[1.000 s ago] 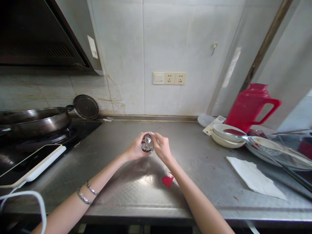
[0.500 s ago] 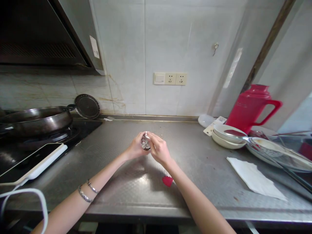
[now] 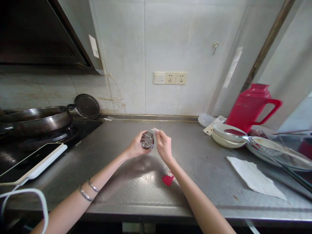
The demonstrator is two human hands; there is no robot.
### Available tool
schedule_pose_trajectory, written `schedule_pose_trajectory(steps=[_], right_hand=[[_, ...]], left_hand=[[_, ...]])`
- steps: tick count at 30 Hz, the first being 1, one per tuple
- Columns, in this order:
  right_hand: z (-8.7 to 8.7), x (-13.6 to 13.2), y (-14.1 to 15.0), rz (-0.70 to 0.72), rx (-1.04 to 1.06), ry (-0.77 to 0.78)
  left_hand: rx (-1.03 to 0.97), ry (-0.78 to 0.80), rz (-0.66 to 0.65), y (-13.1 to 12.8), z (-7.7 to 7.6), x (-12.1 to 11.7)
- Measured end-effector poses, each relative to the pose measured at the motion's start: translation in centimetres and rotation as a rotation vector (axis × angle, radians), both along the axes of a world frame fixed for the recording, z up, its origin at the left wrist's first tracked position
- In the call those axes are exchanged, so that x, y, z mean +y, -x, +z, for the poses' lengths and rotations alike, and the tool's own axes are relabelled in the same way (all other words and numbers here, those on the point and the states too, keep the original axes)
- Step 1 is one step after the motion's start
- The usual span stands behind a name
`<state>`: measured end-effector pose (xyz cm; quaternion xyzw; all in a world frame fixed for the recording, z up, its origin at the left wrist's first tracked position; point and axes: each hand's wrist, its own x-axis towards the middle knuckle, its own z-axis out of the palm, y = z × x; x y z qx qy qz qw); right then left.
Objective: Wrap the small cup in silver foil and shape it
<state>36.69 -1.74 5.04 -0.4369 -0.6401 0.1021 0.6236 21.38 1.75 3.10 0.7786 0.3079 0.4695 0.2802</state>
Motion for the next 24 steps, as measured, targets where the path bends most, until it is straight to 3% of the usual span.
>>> schedule_pose_trajectory(steps=[4, 16, 24], right_hand=[[-0.2, 0.0, 0.1, 0.062, -0.064, 0.035], [-1.0, -0.5, 0.7, 0.069, -0.337, -0.207], [-0.3, -0.2, 0.1, -0.023, -0.226, -0.15]], left_hand=[[-0.022, 0.001, -0.027, -0.2, 0.0, -0.3], [-0.188, 0.251, 0.054, 0.1, -0.2, 1.0], [-0.095, 0.165, 0.04, 0.4, -0.4, 1.0]])
